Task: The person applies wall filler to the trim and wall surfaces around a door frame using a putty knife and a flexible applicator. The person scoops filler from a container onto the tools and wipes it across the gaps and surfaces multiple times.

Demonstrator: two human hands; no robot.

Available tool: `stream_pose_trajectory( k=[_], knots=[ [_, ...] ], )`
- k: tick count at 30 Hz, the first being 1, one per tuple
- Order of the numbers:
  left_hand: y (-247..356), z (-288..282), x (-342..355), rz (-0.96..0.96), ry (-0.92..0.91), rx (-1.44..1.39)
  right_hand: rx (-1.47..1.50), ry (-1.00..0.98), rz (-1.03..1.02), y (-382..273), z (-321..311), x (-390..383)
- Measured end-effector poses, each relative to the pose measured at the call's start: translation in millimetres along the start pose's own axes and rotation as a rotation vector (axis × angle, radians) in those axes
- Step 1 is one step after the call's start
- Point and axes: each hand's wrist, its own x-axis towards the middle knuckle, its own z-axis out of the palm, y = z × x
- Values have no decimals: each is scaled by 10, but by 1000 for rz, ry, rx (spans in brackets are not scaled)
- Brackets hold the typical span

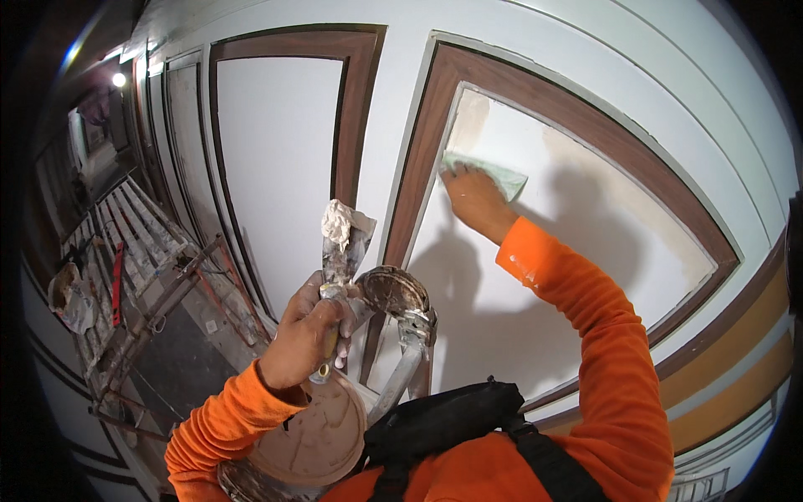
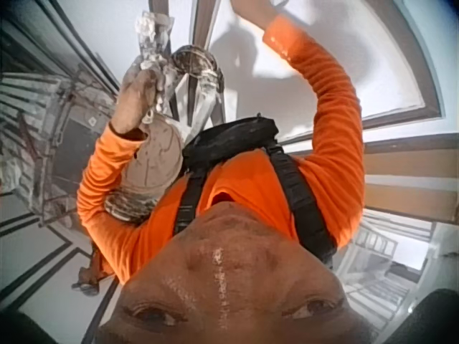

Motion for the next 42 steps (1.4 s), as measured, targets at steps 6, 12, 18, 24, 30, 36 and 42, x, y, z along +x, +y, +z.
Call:
stream_pose_trajectory(
  k=[6,12,18,24,30,36,42],
  knots=[
    [13,21,-21,1,-23,5,-125,411,79,334,-363,360],
    [-5,2,4,33,-43,13,-213,428,117,266,-374,438],
    [-25,-6,28,6,-49,24,-217,419,139,326,-382,412],
    [-38,5,30,-24,-64,29,-241,475,70,365,-350,422],
    [-62,-36,25,33,-24,35,-152,364,-9,116,150,243],
    [-7,4,20,1,6,26,221,56,15,-381,689,-342],
    [127,-12,15,13,-1,93,1711,217,474,43,-71,-629]
  ],
)
